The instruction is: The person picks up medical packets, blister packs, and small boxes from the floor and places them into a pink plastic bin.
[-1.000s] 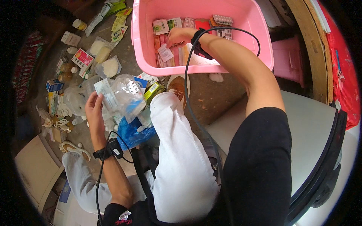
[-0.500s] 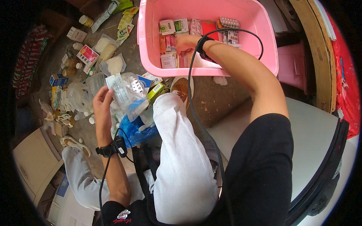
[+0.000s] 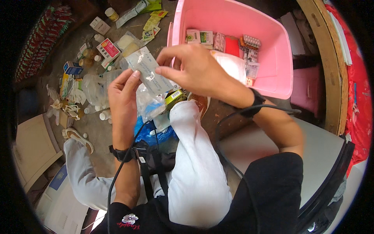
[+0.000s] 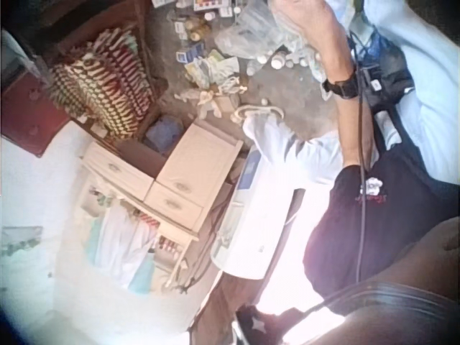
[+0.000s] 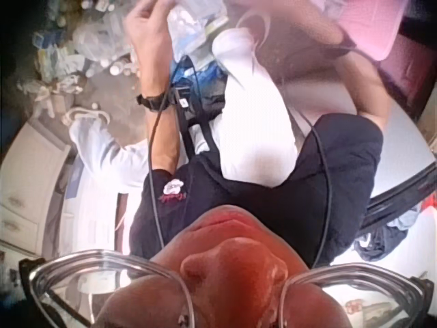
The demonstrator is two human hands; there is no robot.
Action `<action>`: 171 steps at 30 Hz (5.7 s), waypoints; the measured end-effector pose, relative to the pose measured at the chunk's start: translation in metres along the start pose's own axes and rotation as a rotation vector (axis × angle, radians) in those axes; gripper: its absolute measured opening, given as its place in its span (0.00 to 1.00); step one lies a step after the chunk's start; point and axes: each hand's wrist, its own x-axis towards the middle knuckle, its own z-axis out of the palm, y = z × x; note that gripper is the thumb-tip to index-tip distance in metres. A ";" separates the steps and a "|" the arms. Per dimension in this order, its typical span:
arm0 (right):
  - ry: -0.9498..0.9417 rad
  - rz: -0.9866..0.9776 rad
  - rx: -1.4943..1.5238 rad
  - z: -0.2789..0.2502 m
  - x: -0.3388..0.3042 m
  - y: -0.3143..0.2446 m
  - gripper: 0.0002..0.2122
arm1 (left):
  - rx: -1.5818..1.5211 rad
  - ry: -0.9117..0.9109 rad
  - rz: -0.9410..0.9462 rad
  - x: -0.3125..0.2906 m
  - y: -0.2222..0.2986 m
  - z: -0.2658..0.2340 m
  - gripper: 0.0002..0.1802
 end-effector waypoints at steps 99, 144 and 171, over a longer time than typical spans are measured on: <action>0.220 0.575 -0.626 0.151 0.263 0.157 0.19 | 0.073 0.236 -0.076 0.078 -0.043 -0.186 0.20; -0.157 0.688 -0.106 -0.078 0.021 0.175 0.07 | 0.478 -0.493 -0.049 0.028 0.001 -0.081 0.08; -0.231 0.875 0.117 -0.027 0.005 0.252 0.17 | 0.530 -0.427 -0.132 0.027 -0.017 -0.073 0.09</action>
